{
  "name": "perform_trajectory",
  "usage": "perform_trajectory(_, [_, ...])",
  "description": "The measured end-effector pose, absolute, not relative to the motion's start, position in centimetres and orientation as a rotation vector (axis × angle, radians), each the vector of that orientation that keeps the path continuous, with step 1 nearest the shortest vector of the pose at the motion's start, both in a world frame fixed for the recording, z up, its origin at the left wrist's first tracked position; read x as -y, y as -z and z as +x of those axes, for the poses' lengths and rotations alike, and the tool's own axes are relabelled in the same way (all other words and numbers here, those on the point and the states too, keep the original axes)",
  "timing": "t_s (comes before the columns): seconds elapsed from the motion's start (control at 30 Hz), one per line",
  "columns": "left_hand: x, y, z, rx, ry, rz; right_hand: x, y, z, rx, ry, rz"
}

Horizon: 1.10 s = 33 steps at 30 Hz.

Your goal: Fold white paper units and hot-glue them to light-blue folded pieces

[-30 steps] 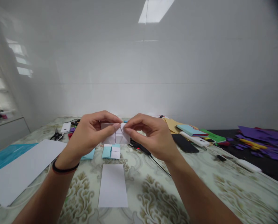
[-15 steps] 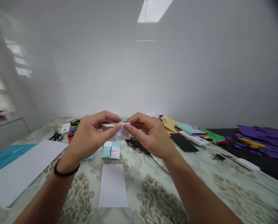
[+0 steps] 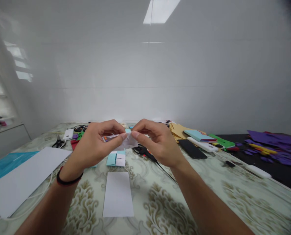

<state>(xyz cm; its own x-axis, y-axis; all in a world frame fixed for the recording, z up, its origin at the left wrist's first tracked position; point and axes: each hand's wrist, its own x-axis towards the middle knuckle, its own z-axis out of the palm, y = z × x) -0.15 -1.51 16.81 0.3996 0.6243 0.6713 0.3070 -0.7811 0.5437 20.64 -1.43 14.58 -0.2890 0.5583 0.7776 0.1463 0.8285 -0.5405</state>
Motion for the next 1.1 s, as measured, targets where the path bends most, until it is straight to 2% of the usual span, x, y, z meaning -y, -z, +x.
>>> perform_trajectory(1.1, [1.0,-16.67,-0.58,-0.926,-1.258,2.24,0.62,-14.77,21.14,1.914,-0.547,-0.642])
